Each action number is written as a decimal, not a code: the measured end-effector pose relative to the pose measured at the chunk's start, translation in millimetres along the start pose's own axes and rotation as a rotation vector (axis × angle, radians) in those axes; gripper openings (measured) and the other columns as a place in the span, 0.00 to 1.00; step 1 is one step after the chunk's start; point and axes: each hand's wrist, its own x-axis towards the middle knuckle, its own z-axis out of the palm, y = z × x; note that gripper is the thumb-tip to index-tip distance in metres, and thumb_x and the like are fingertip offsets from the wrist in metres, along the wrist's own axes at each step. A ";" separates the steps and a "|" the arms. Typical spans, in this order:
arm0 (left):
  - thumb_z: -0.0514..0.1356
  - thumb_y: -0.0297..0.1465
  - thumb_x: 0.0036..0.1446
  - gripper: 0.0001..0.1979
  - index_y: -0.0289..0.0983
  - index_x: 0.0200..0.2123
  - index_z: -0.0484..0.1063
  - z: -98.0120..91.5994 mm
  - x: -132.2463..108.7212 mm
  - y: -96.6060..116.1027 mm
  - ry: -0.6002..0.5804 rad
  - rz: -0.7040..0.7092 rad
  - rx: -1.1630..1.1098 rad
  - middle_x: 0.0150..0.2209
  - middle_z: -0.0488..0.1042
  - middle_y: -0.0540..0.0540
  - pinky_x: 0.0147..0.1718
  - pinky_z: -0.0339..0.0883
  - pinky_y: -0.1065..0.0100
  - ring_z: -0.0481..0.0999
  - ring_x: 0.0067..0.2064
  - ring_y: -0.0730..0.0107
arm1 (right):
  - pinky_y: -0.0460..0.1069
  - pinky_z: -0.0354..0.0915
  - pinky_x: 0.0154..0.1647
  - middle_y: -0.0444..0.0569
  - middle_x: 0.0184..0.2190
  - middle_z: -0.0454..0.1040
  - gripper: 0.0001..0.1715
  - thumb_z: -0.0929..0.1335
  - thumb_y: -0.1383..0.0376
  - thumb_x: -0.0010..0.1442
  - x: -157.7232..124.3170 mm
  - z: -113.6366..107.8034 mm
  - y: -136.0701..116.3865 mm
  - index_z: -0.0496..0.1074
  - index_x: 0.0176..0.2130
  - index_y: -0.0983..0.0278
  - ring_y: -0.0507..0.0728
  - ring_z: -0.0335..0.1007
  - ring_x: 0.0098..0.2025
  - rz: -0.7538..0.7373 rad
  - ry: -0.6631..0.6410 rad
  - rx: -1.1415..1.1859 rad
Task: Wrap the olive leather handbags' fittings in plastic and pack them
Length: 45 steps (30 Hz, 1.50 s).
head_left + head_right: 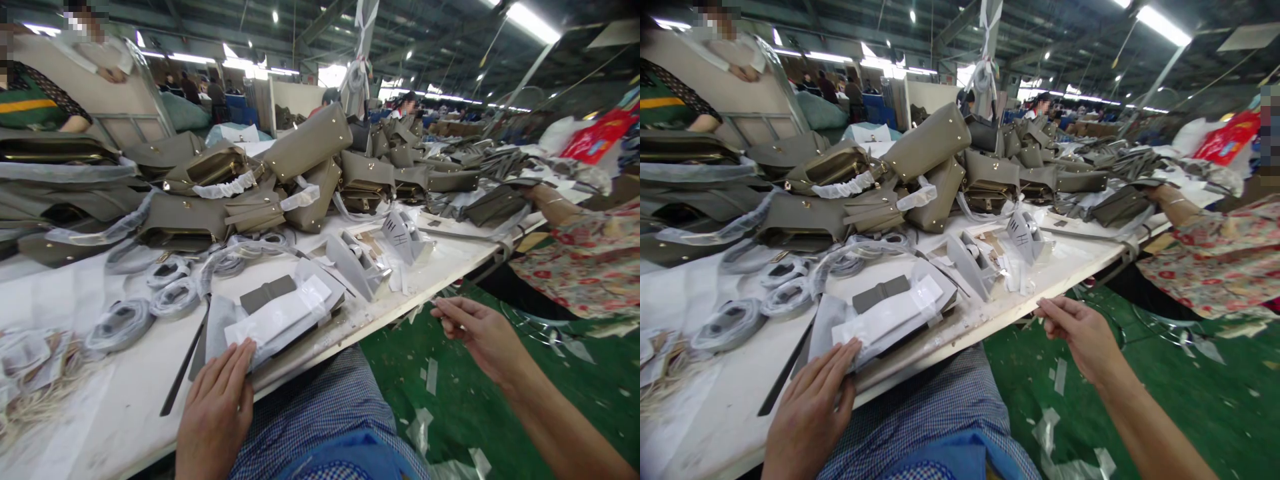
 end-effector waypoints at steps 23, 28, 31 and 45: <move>0.54 0.26 0.56 0.29 0.37 0.62 0.58 -7.1 2.4 1.3 -0.047 -0.037 -0.058 0.55 0.70 0.42 0.58 0.59 0.54 0.68 0.55 0.57 | 0.48 0.70 0.36 0.46 0.42 0.79 0.16 0.62 0.59 0.64 51.3 -53.5 71.7 0.77 0.43 0.58 0.57 0.77 0.39 -0.850 -0.014 -1.258; 0.55 0.29 0.55 0.29 0.36 0.61 0.58 -9.7 3.5 -4.1 -0.092 -0.067 -0.099 0.54 0.69 0.39 0.58 0.60 0.53 0.69 0.55 0.56 | 0.47 0.69 0.38 0.47 0.41 0.79 0.13 0.63 0.62 0.64 35.4 -38.7 11.0 0.76 0.43 0.59 0.56 0.77 0.38 -1.114 -0.241 -1.356; 0.55 0.29 0.55 0.29 0.38 0.61 0.59 -11.5 3.6 -6.6 -0.122 -0.079 -0.122 0.54 0.69 0.40 0.57 0.62 0.54 0.69 0.55 0.56 | 0.47 0.68 0.36 0.49 0.38 0.79 0.12 0.64 0.62 0.64 24.9 -13.5 -24.1 0.75 0.43 0.62 0.55 0.76 0.36 -1.230 -0.403 -1.324; 0.54 0.19 0.49 0.31 0.38 0.59 0.61 -17.2 2.1 -1.5 -0.124 -0.195 -0.230 0.54 0.70 0.41 0.58 0.62 0.54 0.67 0.57 0.59 | 0.48 0.62 0.35 0.47 0.32 0.78 0.13 0.66 0.53 0.60 9.8 125.6 -97.9 0.76 0.39 0.56 0.54 0.72 0.33 -1.146 -1.085 -1.116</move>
